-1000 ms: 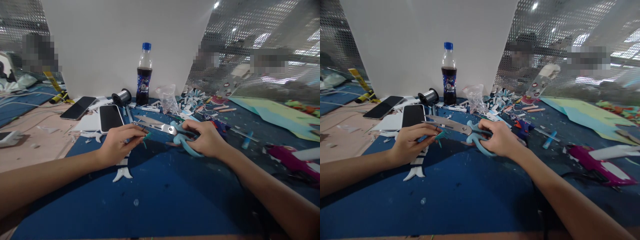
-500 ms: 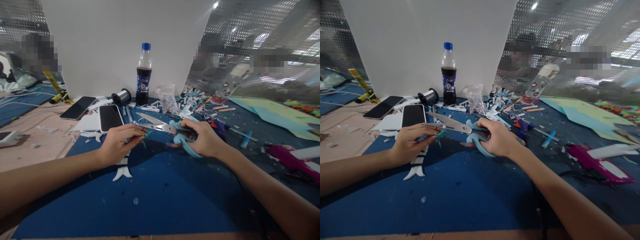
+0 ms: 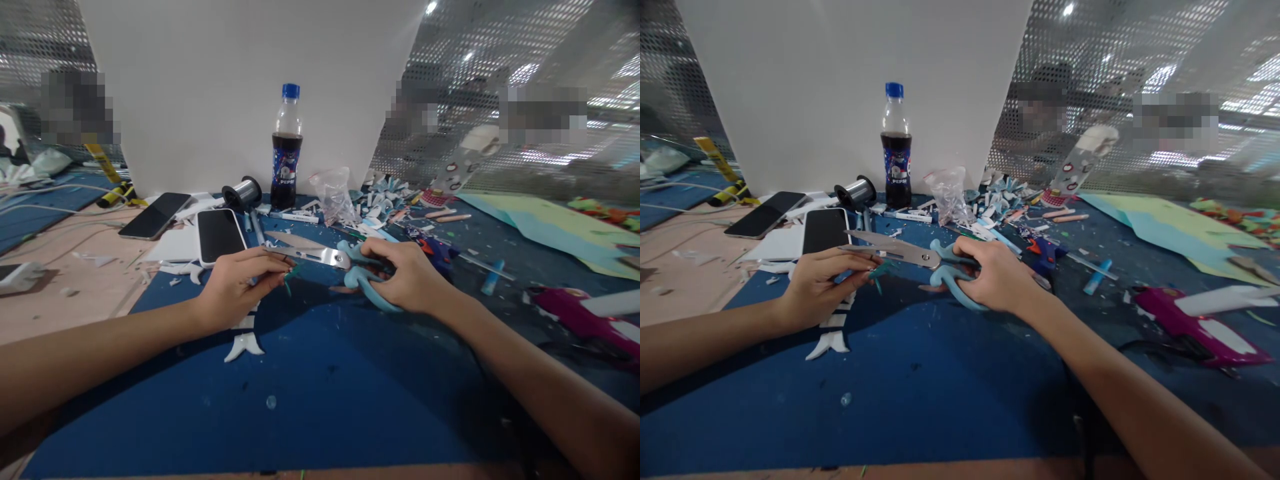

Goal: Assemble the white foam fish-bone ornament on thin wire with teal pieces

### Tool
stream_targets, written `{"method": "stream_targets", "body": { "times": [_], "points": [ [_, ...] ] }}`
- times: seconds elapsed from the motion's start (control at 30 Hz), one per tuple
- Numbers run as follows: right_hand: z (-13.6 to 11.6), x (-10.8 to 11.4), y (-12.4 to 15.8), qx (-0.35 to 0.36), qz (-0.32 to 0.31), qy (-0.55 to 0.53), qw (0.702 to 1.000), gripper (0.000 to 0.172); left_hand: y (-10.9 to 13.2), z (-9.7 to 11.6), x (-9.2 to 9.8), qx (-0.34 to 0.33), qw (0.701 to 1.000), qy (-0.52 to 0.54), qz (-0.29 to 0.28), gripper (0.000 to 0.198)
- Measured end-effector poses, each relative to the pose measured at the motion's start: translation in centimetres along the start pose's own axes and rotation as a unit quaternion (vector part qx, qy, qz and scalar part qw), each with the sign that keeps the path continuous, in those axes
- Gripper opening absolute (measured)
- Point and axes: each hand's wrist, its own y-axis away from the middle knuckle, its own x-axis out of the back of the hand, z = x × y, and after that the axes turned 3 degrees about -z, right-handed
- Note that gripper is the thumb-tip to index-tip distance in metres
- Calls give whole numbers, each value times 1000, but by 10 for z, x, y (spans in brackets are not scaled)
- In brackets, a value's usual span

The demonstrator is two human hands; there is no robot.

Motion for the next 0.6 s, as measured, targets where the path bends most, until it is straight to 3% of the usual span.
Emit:
{"method": "stream_targets", "body": {
  "times": [0.6],
  "points": [
    [1, 1, 1, -10, 3, 1, 1000, 28, 0, 0, 1, 1, 1000, 2, -10, 10]
  ]
}}
